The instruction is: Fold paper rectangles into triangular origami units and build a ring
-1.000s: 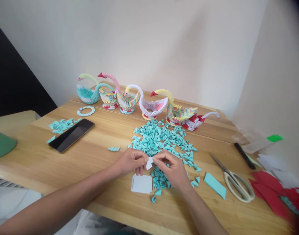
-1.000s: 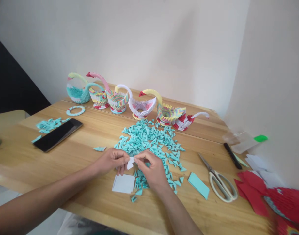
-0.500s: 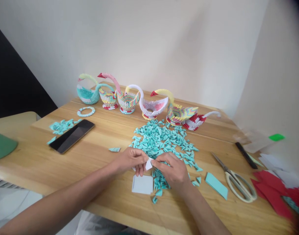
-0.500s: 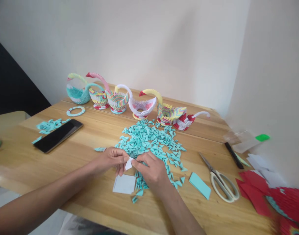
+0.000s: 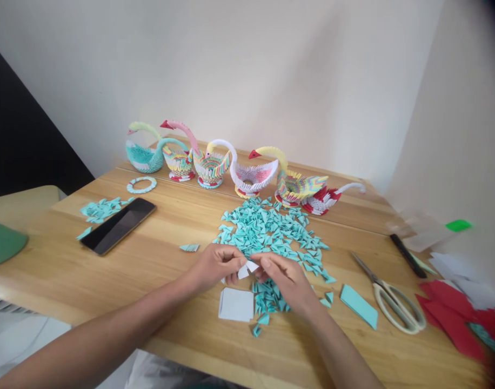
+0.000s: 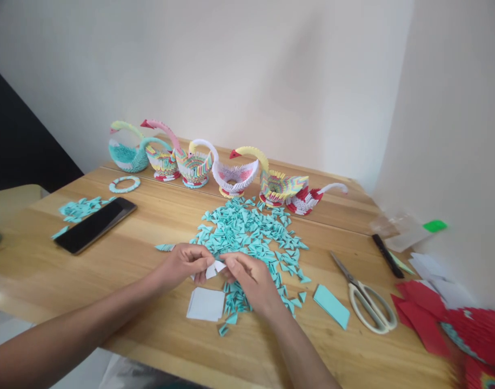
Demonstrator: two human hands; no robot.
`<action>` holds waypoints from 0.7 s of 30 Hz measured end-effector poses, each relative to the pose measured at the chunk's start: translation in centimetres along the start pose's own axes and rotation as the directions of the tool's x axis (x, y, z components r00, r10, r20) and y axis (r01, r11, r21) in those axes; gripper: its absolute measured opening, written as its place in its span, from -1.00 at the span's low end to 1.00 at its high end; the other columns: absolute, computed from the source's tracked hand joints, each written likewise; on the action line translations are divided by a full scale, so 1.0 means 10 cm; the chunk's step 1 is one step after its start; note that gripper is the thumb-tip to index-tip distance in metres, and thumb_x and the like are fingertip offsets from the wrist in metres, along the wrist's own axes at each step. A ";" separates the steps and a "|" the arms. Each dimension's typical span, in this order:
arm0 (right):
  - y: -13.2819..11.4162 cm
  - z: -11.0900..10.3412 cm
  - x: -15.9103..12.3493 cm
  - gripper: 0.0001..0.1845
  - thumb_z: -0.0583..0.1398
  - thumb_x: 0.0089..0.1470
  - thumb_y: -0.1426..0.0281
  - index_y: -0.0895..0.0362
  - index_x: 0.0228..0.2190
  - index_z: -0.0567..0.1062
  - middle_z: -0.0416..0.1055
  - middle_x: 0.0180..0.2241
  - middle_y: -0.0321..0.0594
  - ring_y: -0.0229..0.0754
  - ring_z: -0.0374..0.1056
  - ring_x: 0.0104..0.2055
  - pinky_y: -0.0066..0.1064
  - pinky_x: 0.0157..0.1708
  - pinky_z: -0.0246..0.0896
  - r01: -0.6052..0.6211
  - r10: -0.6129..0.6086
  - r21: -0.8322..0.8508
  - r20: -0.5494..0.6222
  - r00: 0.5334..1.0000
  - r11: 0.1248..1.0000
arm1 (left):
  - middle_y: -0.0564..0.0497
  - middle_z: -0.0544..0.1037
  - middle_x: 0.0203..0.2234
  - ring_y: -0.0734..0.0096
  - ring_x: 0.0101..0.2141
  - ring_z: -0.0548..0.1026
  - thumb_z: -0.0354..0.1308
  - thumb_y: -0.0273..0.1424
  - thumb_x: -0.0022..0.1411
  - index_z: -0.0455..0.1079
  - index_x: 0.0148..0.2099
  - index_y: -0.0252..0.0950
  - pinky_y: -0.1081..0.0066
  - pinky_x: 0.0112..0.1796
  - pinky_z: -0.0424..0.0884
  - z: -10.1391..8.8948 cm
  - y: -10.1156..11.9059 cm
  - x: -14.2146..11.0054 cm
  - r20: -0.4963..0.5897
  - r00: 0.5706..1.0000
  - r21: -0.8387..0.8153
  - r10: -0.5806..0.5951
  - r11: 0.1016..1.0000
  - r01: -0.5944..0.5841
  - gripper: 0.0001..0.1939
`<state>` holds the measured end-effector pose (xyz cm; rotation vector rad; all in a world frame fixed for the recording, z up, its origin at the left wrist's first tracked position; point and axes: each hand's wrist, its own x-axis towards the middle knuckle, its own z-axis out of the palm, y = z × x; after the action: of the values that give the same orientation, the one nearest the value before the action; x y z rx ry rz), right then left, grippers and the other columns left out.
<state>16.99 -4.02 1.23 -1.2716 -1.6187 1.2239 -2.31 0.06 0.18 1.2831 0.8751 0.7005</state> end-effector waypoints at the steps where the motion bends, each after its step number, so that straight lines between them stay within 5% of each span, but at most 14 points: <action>1: 0.01 0.01 0.01 -0.65 0.06 0.21 0.18 0.14 -0.30 0.54 0.47 -0.43 -0.24 -0.24 0.37 -0.43 -0.44 -0.41 0.30 -0.025 0.024 0.043 0.020 1.000 0.999 | 0.10 0.43 -0.75 0.57 -0.70 0.39 0.22 -0.24 0.02 0.41 -0.51 -0.38 0.60 -0.62 0.32 0.01 -0.01 0.00 0.003 1.000 0.007 0.004 1.000 -0.004 -0.73; 8: 0.06 0.07 0.03 -0.75 0.17 0.10 0.23 0.15 -0.47 0.47 0.39 -0.53 -0.33 -0.31 0.26 -0.54 -0.50 -0.51 0.18 -0.113 0.113 0.069 0.001 0.994 0.991 | 0.08 0.42 -0.74 0.57 -0.69 0.38 0.20 -0.18 0.06 0.42 -0.47 -0.40 0.59 -0.61 0.31 0.04 -0.07 0.01 0.026 0.999 0.037 0.019 0.999 -0.020 -0.67; 12: 0.01 0.05 -0.01 -0.78 0.13 0.14 0.31 0.13 -0.48 0.46 0.38 -0.54 -0.33 -0.29 0.26 -0.49 -0.48 -0.46 0.13 -0.004 -0.003 -0.202 -0.035 0.999 0.979 | 0.07 0.44 -0.71 0.53 -0.66 0.40 0.20 -0.13 0.07 0.40 -0.41 -0.39 0.55 -0.58 0.34 0.05 -0.10 0.01 0.061 0.998 0.026 0.009 1.000 -0.011 -0.64; 15: -0.02 0.04 -0.03 -0.80 0.11 0.16 0.37 0.12 -0.48 0.46 0.39 -0.52 -0.32 -0.27 0.28 -0.44 -0.46 -0.39 0.11 0.115 -0.149 -0.438 -0.044 0.988 0.892 | 0.06 0.47 -0.64 0.52 -0.61 0.42 0.20 -0.15 0.09 0.39 -0.37 -0.38 0.53 -0.53 0.34 0.05 -0.10 0.01 0.093 0.995 0.034 0.030 0.999 -0.033 -0.66; 18: -0.03 0.04 -0.03 -0.80 0.12 0.16 0.39 0.11 -0.48 0.45 0.40 -0.52 -0.32 -0.26 0.30 -0.44 -0.47 -0.39 0.12 0.162 -0.216 -0.496 -0.054 0.975 0.853 | 0.06 0.46 -0.61 0.57 -0.56 0.37 0.24 -0.20 0.07 0.41 -0.44 -0.38 0.58 -0.52 0.28 0.04 -0.10 0.02 0.059 0.991 0.111 0.117 0.986 -0.123 -0.70; 21: -0.03 0.02 -0.02 -0.78 0.13 0.15 0.34 0.11 -0.50 0.44 0.39 -0.55 -0.32 -0.26 0.29 -0.48 -0.47 -0.43 0.14 0.120 -0.201 -0.436 -0.144 0.969 0.892 | 0.11 0.39 -0.68 0.60 -0.65 0.30 0.25 -0.16 0.05 0.39 -0.44 -0.38 0.58 -0.60 0.23 0.02 -0.10 0.02 0.066 0.996 0.032 0.054 0.998 -0.057 -0.66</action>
<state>16.75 -4.29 1.49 -1.4290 -1.8697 0.6439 -2.09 -0.01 -0.86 1.3577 0.8041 0.6863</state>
